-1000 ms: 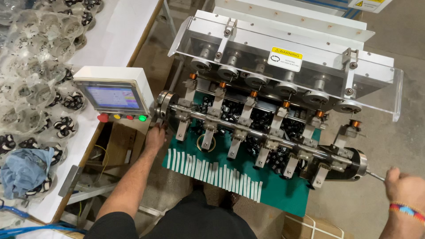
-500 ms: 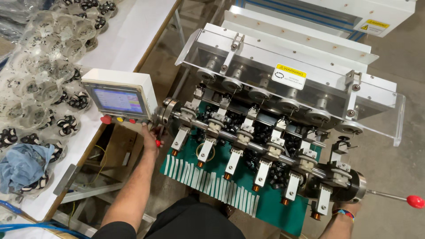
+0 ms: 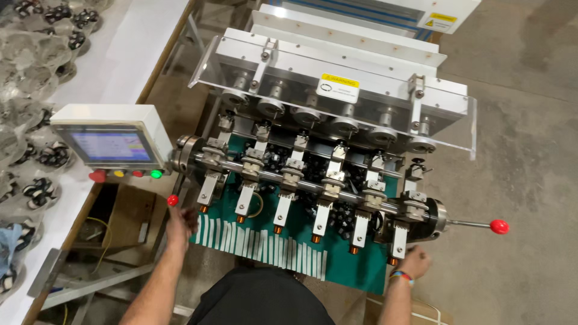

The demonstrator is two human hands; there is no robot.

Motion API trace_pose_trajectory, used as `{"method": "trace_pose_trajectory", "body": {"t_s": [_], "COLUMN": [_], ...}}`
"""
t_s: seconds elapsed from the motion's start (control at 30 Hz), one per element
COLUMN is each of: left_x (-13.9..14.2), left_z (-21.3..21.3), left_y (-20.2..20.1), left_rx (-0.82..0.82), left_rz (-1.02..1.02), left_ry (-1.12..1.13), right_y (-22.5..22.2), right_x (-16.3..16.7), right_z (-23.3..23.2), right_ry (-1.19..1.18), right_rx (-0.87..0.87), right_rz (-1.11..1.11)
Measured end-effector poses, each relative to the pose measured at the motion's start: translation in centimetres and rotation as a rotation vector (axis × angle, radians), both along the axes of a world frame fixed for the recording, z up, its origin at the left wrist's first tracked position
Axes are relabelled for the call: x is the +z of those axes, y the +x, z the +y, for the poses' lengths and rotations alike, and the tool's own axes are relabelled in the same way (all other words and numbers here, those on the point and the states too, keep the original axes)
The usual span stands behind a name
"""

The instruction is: The person repeatedly picks small black components and white strips from a green tray, places them into a multi-station machine, and uses pliers to adjust parts. The person also arranges the white strips and handles a roll of tape.

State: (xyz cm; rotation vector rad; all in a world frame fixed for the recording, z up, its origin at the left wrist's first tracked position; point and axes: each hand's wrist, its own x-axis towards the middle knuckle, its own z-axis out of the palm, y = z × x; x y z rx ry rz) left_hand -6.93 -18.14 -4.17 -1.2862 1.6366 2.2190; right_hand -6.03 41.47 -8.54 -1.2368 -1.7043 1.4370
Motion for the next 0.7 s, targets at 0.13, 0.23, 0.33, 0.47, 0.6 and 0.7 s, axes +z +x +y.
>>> {"method": "trace_pose_trajectory", "body": {"t_s": [0.13,0.23,0.33,0.47,0.6,0.7], "left_x": [-2.6,-4.5,-5.8,-5.3,-3.9,-3.2], "left_z": [4.1,6.0,6.3,6.4,7.4,7.5], "left_y": [8.0,11.6,12.2,10.8,9.5,9.8], "left_rx": [-1.175,-1.558,-1.425,-1.592,-1.094,-1.142], "left_rz": [-0.481,-0.568,-0.559,-0.289,-0.508,-0.491], "left_ry": [-0.747,-0.653,-0.657,-0.884,-0.622,-0.678], "right_y": [4.2,2.6,-1.3,-5.5,-6.0,-5.1], "right_x": [-3.8,-4.2,-3.5,-2.0,-1.1,-0.8], "right_z": [-7.1,-8.3,-8.0,-8.2,-8.9,-9.3], "right_ry": [0.475,0.719,0.782,0.313,0.643,0.848], "right_rx": [0.556,0.830,0.813,0.700,0.780,0.799], "right_rz": [-0.253,-0.352,-0.382,-0.626,-0.581,-0.650]}}
